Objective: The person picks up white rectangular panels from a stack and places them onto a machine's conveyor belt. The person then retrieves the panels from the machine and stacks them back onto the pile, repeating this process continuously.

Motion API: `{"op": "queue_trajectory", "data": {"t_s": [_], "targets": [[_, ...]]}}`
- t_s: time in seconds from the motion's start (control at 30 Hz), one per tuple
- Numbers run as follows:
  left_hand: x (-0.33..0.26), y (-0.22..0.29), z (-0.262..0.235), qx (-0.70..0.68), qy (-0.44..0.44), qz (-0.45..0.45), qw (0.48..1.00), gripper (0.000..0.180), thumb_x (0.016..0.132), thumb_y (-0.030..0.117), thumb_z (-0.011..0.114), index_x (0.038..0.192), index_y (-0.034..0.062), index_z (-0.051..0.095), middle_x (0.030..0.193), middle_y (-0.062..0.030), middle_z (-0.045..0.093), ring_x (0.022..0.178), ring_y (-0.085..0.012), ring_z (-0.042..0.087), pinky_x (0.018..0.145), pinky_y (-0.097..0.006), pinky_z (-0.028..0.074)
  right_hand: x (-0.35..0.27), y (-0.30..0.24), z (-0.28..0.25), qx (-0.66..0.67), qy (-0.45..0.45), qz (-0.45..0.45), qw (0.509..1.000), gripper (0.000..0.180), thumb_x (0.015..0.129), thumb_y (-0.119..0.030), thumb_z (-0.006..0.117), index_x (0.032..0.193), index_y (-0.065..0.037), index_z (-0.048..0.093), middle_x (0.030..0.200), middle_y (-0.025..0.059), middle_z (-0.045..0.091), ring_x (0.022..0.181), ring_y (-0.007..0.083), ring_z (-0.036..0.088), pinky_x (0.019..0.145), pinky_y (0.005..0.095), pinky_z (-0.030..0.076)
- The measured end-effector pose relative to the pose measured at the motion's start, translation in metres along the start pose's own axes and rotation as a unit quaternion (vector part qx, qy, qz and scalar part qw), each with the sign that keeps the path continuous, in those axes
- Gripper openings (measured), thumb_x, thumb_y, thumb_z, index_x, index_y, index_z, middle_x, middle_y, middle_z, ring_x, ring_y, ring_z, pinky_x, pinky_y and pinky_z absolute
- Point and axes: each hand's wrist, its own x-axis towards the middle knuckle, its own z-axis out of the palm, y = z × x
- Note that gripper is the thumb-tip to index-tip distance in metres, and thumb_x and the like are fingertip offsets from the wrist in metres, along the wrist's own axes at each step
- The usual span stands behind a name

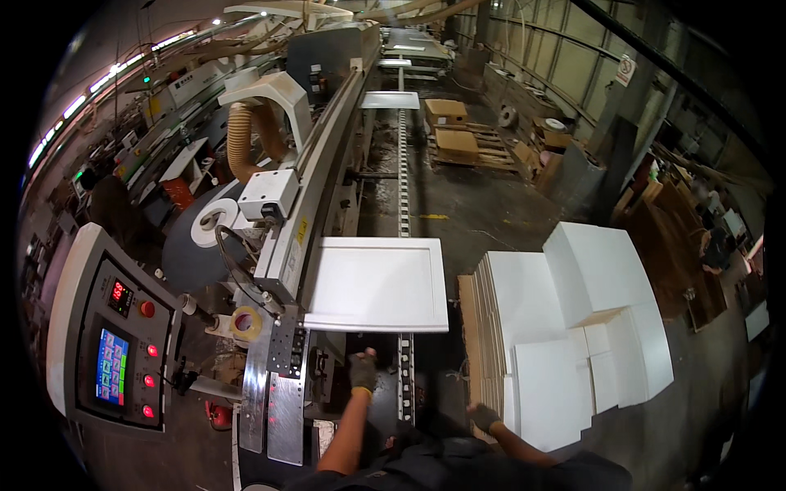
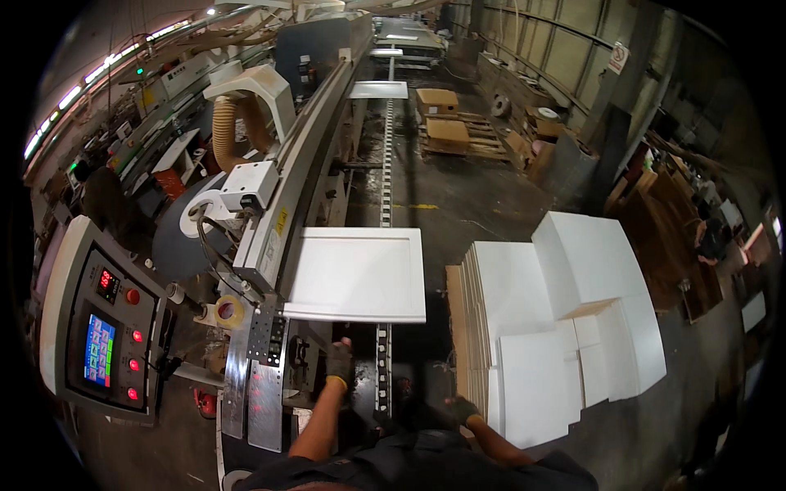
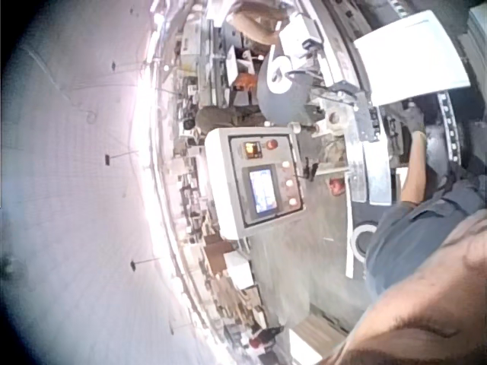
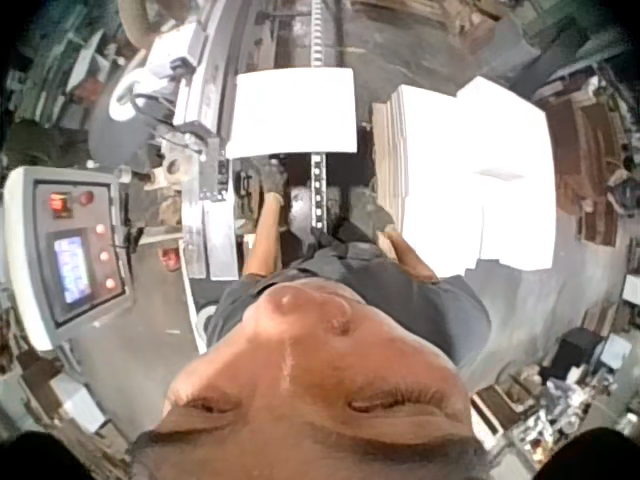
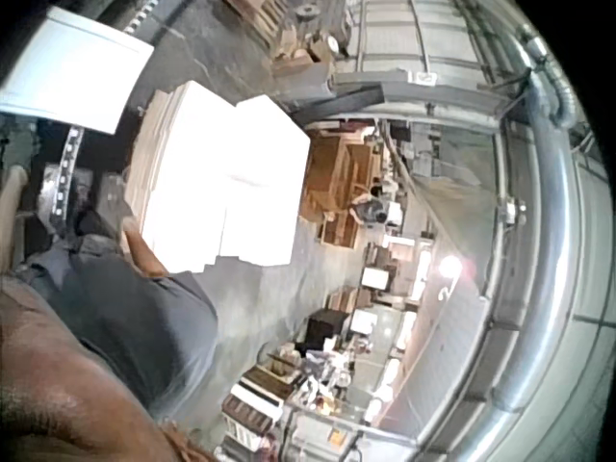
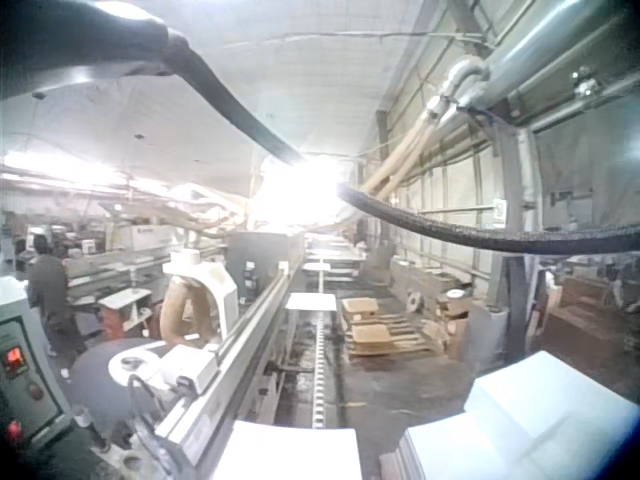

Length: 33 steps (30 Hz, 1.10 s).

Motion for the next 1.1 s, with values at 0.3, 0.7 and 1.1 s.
{"op": "queue_trajectory", "data": {"t_s": [0.3,0.7,1.1], "targets": [[-0.161,0.028,0.012,0.165,-0.091,0.04,0.981,0.065,0.084,0.055,0.068,0.12,0.0025,0.052,0.109,-0.0248,0.067,0.099,-0.0463,0.065,0.083,-0.054,0.051,-0.16,0.178,0.114,-0.018,-0.21,0.126,0.969,0.061,0.095,-0.057,0.052,0.108,0.002,0.065,0.105,0.0215,0.067,0.102,0.0378,0.064,0.088,0.0452,0.05],[-0.145,0.009,0.025,0.213,-0.133,0.111,0.961,0.073,0.091,0.056,0.062,0.132,-0.0033,0.047,0.112,-0.0289,0.066,0.104,-0.0468,0.064,0.089,-0.05,0.05,-0.082,0.237,0.109,0.32,0.158,0.226,0.907,0.055,0.095,-0.054,0.054,0.088,-0.002,0.068,0.075,0.0155,0.067,0.074,0.031,0.066,0.069,0.0439,0.052],[-0.149,0.002,0.032,0.301,-0.064,0.085,0.948,0.054,0.093,0.051,0.062,0.117,0.0042,0.05,0.105,-0.0232,0.07,0.102,-0.0467,0.064,0.086,-0.054,0.048,-0.035,0.347,0.07,0.513,0.164,0.593,0.598,0.098,0.082,-0.07,0.063,0.145,0.003,0.044,0.144,0.0189,0.051,0.124,0.0284,0.056,0.105,0.0403,0.045]]}}
